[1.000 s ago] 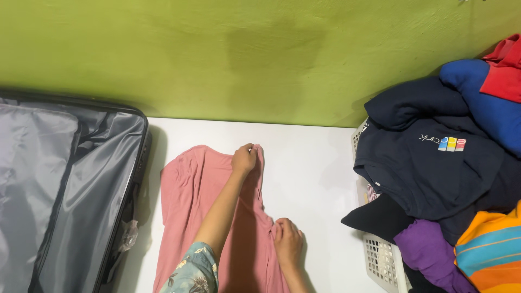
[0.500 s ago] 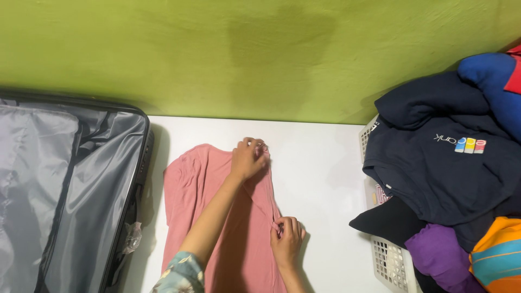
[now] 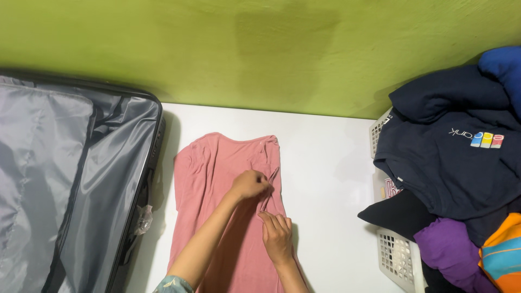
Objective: The person folds a black t-shirt, a pink dress, and an orange t-shirt on a white table, then places each folded item into an open suitcase. The person handles each garment one at a time, smoothing and rolling them before packing.
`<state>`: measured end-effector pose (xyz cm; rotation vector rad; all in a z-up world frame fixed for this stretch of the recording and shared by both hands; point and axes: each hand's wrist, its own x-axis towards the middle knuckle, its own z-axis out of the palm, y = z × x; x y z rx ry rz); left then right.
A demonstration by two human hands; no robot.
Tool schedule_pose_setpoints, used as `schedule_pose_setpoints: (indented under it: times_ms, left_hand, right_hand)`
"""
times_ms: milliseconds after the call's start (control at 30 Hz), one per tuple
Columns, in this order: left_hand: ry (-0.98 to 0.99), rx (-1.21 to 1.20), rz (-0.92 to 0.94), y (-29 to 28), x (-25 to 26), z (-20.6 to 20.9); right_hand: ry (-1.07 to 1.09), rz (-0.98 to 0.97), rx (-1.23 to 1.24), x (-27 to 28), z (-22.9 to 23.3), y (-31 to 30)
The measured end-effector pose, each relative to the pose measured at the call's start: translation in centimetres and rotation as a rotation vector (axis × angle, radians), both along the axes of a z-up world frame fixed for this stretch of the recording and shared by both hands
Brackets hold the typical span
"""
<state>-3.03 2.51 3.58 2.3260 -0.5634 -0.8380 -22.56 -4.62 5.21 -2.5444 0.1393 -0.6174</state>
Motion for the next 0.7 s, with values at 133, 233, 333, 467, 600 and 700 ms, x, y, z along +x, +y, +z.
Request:
schedule_pose_setpoints:
  times_ms: [133,233,333,467,600,700]
  left_hand:
    - [-0.008,0.201,-0.008,1.3,-1.4,2.6]
    - [-0.149,0.172,-0.008,1.8,-2.3,2.0]
    - [-0.242,0.060,0.215,2.8,-2.2,0.3]
    - [-0.324,-0.001,0.472,5.3,-2.0,0.1]
    - [-0.314,0.034,0.462,7.2,-3.0,1.2]
    - [-0.345,0.064,0.441,6.8,-3.5,1.5]
  right_hand:
    - [0.051,0.035,0.099,-0.3,0.0,0.8]
    - [-0.039,0.041,0.114,0.2,0.3,1.1]
    - [0.091,-0.018,0.156,-0.3,1.0,1.3]
    - [0.370,-0.093,0.107,-2.5,1.0,0.4]
    - [0.502,-0.184,0.081,-5.0,-0.3,0.5]
    - [0.268,-0.176,0.122,-6.0,-1.2,0.8]
